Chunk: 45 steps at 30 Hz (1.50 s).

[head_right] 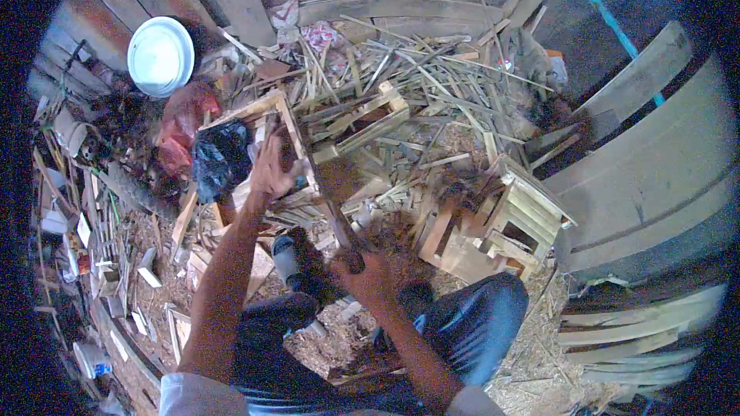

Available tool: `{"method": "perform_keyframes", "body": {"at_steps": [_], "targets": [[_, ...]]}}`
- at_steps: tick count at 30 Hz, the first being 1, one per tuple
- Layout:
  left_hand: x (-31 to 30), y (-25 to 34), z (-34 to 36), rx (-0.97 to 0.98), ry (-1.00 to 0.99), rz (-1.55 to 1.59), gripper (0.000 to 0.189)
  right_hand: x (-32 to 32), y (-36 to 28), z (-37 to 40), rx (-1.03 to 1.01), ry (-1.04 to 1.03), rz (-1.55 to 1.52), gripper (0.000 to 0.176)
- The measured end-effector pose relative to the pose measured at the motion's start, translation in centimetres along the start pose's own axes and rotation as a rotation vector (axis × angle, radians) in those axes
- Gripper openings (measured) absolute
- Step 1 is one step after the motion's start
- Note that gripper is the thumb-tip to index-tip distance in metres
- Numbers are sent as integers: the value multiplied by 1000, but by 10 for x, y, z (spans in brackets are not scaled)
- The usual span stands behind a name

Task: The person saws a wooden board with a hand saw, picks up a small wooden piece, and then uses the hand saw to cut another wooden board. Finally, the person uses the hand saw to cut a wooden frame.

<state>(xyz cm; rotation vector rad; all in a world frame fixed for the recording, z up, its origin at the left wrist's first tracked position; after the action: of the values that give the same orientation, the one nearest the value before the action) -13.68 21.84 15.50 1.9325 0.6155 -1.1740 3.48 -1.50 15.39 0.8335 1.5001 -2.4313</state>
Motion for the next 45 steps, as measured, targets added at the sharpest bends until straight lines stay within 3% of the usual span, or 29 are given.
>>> {"method": "perform_keyframes", "body": {"at_steps": [2,3,5,6,12,16,20,21,25,28,29,31,32,35,36,37,38,42,43,45], "targets": [[4,1,11,13,-13,-52,85,1,-19,9,-165,90,79,26],[-2,6,7,85,77,-81,85,1,-29,15,-245,141,121,26],[0,0,4,-35,60,-24,84,32,-14,-13,25,83,-44,26],[-1,1,1,-15,68,-85,82,38,-25,-28,61,126,34,26],[-4,0,0,47,33,-56,82,26,-58,-58,-19,34,-137,25],[3,-7,1,0,4,-49,90,23,-48,-38,-5,-26,-39,21],[-3,-3,-1,-47,-39,-6,95,-21,-36,39,-188,211,-69,22],[-4,0,1,-33,-42,-24,94,-19,-35,38,-255,267,91,21],[5,-6,4,88,31,-27,83,15,-50,-27,262,-130,196,28],[6,-8,2,91,50,30,77,22,-45,-30,289,-206,142,26],[5,-11,3,77,43,40,76,-4,-43,-3,-132,113,220,19],[-5,-3,3,19,-3,50,79,-17,-43,42,-575,426,280,17],[-7,-4,2,24,47,62,80,-18,-35,42,-386,309,120,18],[-1,-2,4,76,61,-47,76,6,-43,-4,-100,119,142,21],[-1,-2,3,74,54,-32,74,13,-67,-30,-137,115,-34,23],[0,0,2,72,55,-30,74,33,-53,-60,73,10,14,22],[2,-3,3,49,10,-11,79,27,-54,-49,37,15,-12,21],[6,-6,4,22,-49,-24,85,-15,-79,39,-547,373,239,21],[6,-5,4,36,-49,-28,84,-19,-110,52,-325,522,147,21],[8,-5,10,19,-12,5,81,-4,-60,33,-62,380,139,22]]}}
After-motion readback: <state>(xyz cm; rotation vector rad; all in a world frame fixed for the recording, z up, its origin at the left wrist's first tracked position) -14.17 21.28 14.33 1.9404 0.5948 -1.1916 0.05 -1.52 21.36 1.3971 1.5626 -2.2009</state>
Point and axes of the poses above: each hand's wrist, its own z-axis away from the middle knuckle, its own x-axis out of the palm, y = z × x, the point moved 6 cm from there along -z, towards the middle knuckle, and after that the axes turned 12 degrees about x, right-handed, at the moved point
